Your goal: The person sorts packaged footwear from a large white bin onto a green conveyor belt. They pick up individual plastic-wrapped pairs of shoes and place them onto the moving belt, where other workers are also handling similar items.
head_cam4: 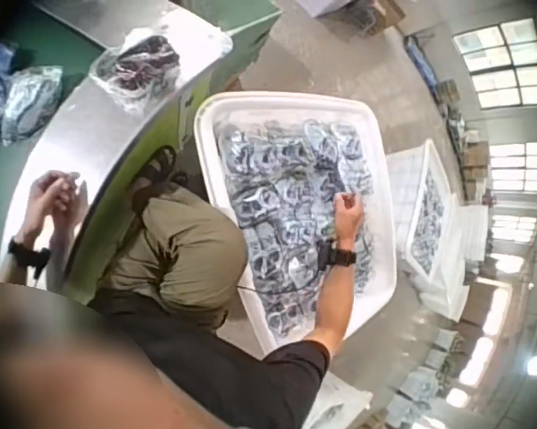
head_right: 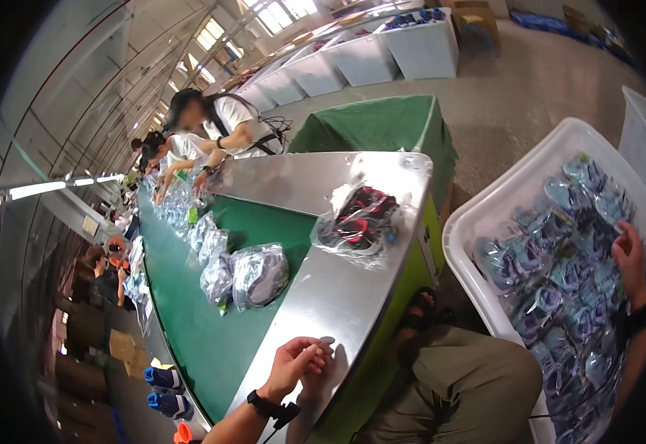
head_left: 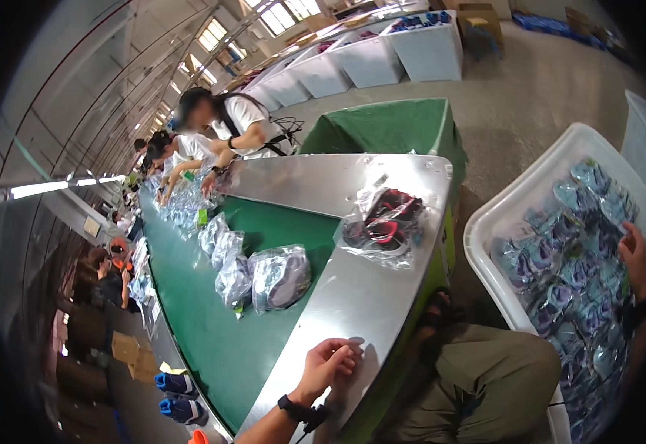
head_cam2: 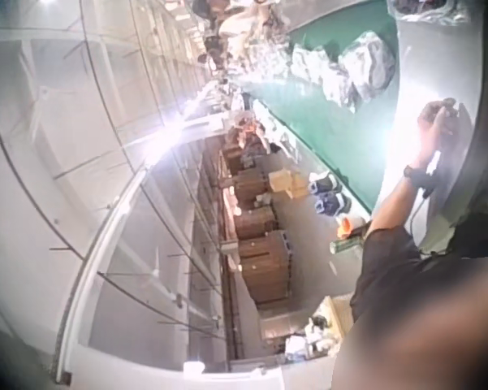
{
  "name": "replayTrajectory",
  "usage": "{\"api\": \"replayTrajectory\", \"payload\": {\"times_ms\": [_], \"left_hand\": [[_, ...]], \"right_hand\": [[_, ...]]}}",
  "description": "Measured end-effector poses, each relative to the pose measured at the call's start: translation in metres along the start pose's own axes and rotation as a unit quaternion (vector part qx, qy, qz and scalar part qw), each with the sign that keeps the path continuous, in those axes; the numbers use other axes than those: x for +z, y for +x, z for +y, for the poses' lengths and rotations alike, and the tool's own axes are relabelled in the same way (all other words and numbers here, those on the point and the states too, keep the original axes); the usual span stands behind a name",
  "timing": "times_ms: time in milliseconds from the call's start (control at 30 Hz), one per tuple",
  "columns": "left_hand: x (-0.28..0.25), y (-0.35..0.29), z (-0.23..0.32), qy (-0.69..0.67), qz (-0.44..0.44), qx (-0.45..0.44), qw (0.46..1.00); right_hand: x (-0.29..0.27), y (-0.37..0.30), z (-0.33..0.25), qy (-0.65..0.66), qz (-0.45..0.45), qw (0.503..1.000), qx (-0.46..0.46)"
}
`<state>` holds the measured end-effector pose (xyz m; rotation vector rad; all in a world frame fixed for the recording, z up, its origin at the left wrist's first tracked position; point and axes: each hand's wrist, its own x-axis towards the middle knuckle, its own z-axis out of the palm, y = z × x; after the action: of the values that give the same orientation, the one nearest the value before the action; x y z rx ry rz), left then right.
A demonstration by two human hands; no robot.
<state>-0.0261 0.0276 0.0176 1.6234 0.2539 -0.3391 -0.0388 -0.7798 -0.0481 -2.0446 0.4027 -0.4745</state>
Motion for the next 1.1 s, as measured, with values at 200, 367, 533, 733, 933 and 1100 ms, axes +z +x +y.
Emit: {"api": "replayTrajectory", "payload": {"times_ms": [200,367,533,733,933,1100], "left_hand": [[-0.095,0.059,0.004,0.265,0.195,0.195,0.924],[-0.194,0.139,0.001,0.338,0.399,0.203,0.828],[-0.217,0.165,-0.01,0.188,0.311,0.074,0.929],[-0.169,0.131,-0.001,-0.041,0.164,0.041,0.985],[-0.125,0.073,-0.015,0.085,0.203,0.257,0.941],[-0.126,0.025,-0.005,0.001,0.156,0.119,0.981]], "right_hand": [[0.105,-0.091,-0.26,0.128,-0.161,0.979,-0.009],[0.179,-0.154,-0.374,0.113,-0.381,0.899,-0.184],[0.26,-0.176,-0.394,0.178,-0.452,0.848,-0.211],[0.332,-0.177,-0.362,0.152,-0.426,0.884,-0.116],[0.341,-0.163,-0.327,0.12,-0.374,0.907,-0.153],[0.346,-0.167,-0.32,0.124,-0.377,0.901,-0.175]]}}
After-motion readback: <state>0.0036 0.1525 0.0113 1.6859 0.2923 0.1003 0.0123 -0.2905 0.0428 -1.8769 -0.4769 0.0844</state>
